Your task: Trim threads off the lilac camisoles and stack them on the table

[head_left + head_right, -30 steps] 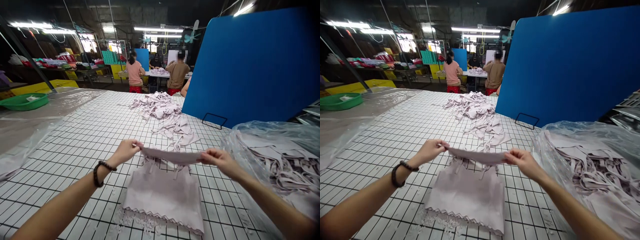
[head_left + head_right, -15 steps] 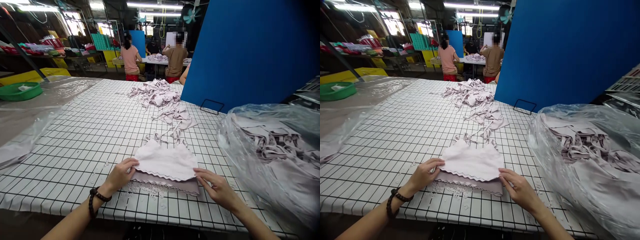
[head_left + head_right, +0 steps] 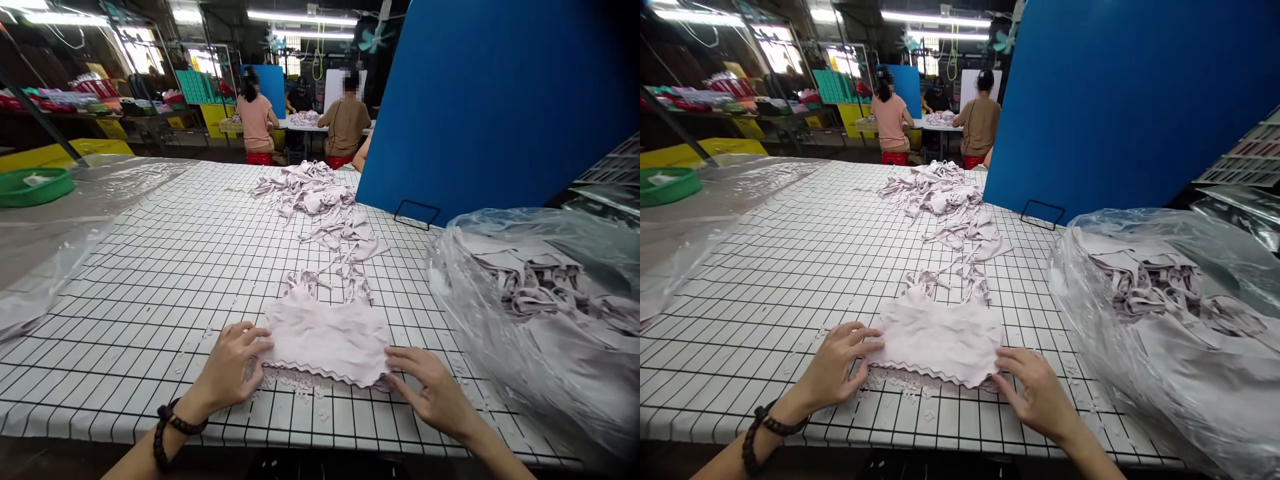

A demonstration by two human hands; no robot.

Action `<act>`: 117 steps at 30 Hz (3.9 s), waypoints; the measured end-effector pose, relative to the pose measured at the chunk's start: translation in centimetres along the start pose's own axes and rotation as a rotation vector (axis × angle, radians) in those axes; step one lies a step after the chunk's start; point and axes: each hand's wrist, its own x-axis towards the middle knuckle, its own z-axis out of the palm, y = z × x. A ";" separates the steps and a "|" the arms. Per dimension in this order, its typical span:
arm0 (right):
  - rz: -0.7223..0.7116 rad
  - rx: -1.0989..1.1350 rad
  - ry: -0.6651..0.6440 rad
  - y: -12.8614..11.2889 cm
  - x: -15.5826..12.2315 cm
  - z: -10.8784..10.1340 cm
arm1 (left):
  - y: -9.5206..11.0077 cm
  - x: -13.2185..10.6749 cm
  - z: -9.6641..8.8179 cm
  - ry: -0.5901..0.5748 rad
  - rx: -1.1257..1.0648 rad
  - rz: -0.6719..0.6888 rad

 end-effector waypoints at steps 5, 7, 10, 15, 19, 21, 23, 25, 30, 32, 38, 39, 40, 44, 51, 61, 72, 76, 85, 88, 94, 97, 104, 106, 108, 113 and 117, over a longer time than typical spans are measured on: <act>0.352 0.199 0.143 1.4 6.3 -1.2 | 5.8 5.4 0.8 -0.023 -0.357 -0.036; 0.474 0.246 0.134 3.0 9.7 -0.7 | 8.3 8.4 2.7 -0.127 -0.597 -0.023; 0.646 0.201 0.089 5.8 14.6 0.8 | 10.5 12.1 6.4 -0.247 -0.808 -0.112; 0.701 0.135 0.025 8.9 20.0 2.9 | 10.8 14.1 10.8 -0.352 -1.049 -0.276; 0.585 0.221 -0.012 9.3 22.2 3.6 | 10.4 13.7 11.9 -0.316 -1.116 -0.311; 0.552 0.264 -0.009 9.4 22.8 3.4 | 10.3 13.6 12.1 -0.304 -1.144 -0.322; 0.512 0.307 0.006 9.4 23.1 2.8 | 10.2 13.6 12.3 -0.314 -1.190 -0.341; 0.460 0.345 0.034 9.2 22.8 1.9 | 10.2 13.7 12.3 -0.327 -1.252 -0.358; 0.169 0.331 0.113 6.2 20.0 -0.7 | 10.1 14.1 11.3 -0.204 -1.564 -0.457; 0.081 0.310 0.101 4.3 18.4 -1.4 | 10.1 14.3 10.4 -0.117 -1.687 -0.527; -0.014 0.332 0.080 1.6 14.3 -0.9 | 9.8 14.6 8.2 -0.198 -1.704 -0.561; -0.013 0.327 0.087 1.7 13.9 -0.7 | 9.8 14.6 8.1 -0.242 -1.683 -0.557; -0.003 0.316 0.089 1.8 13.5 -0.7 | 9.8 14.5 8.0 -0.277 -1.662 -0.553; 0.049 0.300 -0.016 1.2 12.2 -1.7 | 10.0 13.9 7.6 -0.388 -1.563 -0.547; 0.165 0.476 -0.521 -0.4 11.3 -2.7 | 10.8 13.1 7.7 -0.508 -1.301 -0.497; 0.225 0.409 -0.490 2.2 10.8 -1.4 | 9.8 12.5 7.6 -0.205 -0.733 -0.376; 0.190 0.197 -0.459 2.5 12.1 -0.5 | 8.5 12.8 9.1 -0.136 -0.555 -0.368; 0.214 0.267 -0.468 2.3 12.4 -0.7 | 8.3 12.9 9.2 -0.159 -0.560 -0.363; 0.513 0.609 -0.423 2.8 13.0 2.2 | 8.1 13.3 9.1 -0.170 -0.621 -0.369; 0.558 0.695 -0.433 2.6 13.2 2.7 | 8.1 13.3 9.2 -0.164 -0.636 -0.363; 0.508 0.675 -0.475 2.0 13.4 2.8 | 7.9 13.3 9.4 -0.161 -0.635 -0.364; 0.471 0.632 -0.497 2.1 13.4 2.9 | 8.0 13.3 9.3 -0.176 -0.633 -0.365; 0.306 0.480 -0.464 1.1 13.8 2.0 | 8.1 13.4 8.8 -0.201 -0.632 -0.386; 0.241 0.397 -0.458 0.6 14.0 1.5 | 8.1 13.4 8.6 -0.213 -0.634 -0.391; 0.161 0.264 -0.436 0.1 14.2 1.2 | 8.1 13.4 8.5 -0.221 -0.642 -0.391; -0.037 -0.158 -0.445 -0.8 14.5 1.0 | 8.0 13.5 8.5 -0.246 -0.668 -0.398; -0.076 -0.328 -0.580 -1.2 15.4 0.4 | 7.9 13.4 8.7 -0.273 -0.704 -0.407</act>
